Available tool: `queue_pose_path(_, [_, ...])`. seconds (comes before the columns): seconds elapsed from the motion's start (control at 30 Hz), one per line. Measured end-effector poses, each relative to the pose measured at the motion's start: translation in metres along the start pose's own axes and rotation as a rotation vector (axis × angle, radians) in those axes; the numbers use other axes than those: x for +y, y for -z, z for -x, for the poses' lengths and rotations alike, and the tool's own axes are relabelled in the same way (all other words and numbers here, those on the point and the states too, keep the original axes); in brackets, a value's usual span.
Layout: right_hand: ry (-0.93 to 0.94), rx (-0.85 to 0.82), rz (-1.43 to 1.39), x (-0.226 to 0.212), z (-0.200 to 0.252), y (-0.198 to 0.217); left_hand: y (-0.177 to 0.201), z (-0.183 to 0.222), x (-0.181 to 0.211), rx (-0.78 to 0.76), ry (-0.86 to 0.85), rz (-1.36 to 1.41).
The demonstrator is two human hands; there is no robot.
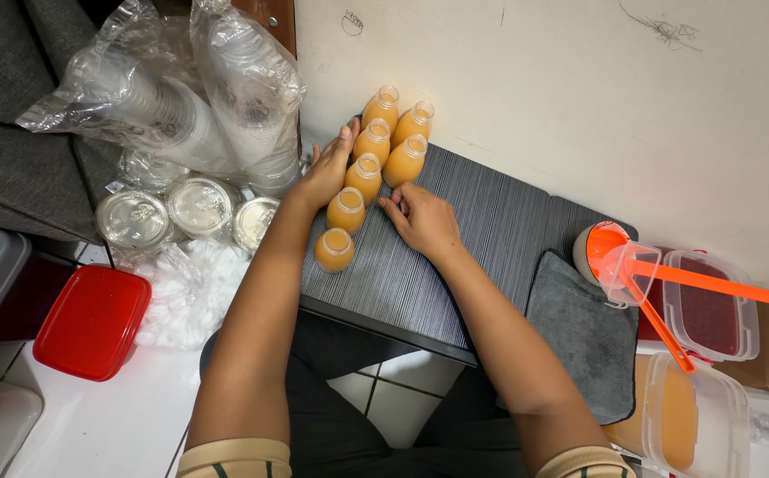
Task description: The person scoops an orange liquid from a large container using an orange ladle and pours it into small plastic bottles. The filled bottles are placed on a black tray. The person also arranges empty bottles on the floor and uses a small container as a funnel to assist with pouring.
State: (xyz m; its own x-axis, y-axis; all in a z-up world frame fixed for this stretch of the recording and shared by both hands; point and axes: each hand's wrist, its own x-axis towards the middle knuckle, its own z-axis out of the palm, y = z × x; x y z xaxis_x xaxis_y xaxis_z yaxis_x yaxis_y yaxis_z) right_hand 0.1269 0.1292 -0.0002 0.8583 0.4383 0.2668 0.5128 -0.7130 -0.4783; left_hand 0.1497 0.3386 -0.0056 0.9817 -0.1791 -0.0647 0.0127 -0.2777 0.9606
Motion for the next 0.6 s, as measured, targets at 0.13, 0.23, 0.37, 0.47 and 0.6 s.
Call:
queue_pose_path(0.13, [-0.009,-0.003,0.009,0.001,-0.001,-0.003,-0.001,-0.004,-0.007,-0.003,-0.007,0.015])
queue_pose_path(0.23, [-0.002,0.025,0.065,0.0,0.0,-0.004,-0.002,-0.007,-0.012,0.003,-0.011,0.033])
queue_pose_path(0.37, [-0.016,0.031,0.083,-0.002,-0.001,-0.006,-0.001,-0.006,-0.01,0.002,-0.005,0.032])
queue_pose_path(0.47, [-0.029,0.028,0.078,-0.001,-0.001,-0.007,0.0,-0.006,-0.009,-0.002,-0.001,0.028])
queue_pose_path(0.6, [-0.032,0.028,0.073,-0.002,0.0,-0.006,0.0,0.001,-0.003,0.011,0.006,0.038])
